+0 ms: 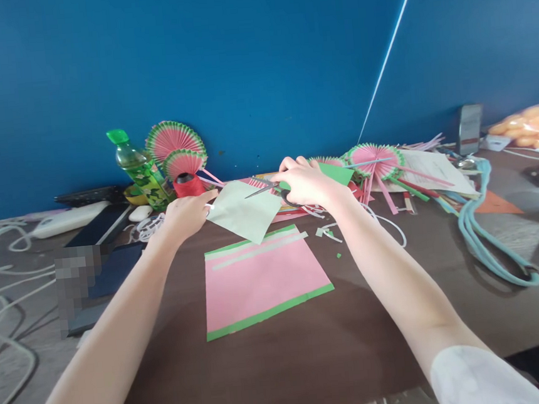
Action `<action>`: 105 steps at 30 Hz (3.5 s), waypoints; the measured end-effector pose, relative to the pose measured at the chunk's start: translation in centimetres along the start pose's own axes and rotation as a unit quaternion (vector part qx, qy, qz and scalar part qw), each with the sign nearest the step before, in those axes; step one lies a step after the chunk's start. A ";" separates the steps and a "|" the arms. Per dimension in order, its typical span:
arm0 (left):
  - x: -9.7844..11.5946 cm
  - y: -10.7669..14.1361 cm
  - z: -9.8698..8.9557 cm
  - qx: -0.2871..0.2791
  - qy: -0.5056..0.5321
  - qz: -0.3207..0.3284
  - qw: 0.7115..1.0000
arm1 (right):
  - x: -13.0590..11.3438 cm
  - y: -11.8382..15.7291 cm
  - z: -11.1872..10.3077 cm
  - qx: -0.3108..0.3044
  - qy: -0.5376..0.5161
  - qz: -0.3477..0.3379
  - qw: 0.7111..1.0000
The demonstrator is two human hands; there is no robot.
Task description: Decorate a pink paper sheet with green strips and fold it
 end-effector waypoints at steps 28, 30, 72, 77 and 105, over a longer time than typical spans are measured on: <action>1.9 0.5 -2.7 -0.058 0.417 0.111 0.900 | -5.2 -1.9 3.5 0.037 -0.641 0.007 0.767; 2.1 0.6 -2.6 -0.058 0.410 0.111 0.904 | -5.1 -1.9 3.4 0.058 -0.647 0.014 0.760; 0.0 0.2 -2.7 -0.023 0.406 0.068 0.911 | -0.4 0.3 0.3 -0.255 -0.441 -0.152 0.847; 0.0 0.3 -2.9 -0.025 0.412 0.066 0.909 | -0.2 0.2 0.3 -0.248 -0.441 -0.143 0.851; 1.3 0.4 -2.6 -0.065 0.407 0.095 0.906 | -0.9 0.3 0.3 -0.246 -0.441 -0.152 0.849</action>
Point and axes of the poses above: each hand's wrist, its own y-axis away from the middle knuckle, its own z-axis out of the palm, x = y × z, the point moved 1 cm from there along -y, towards the middle knuckle, and after that the axes turned 2 degrees about -z, right-handed, at the moved point
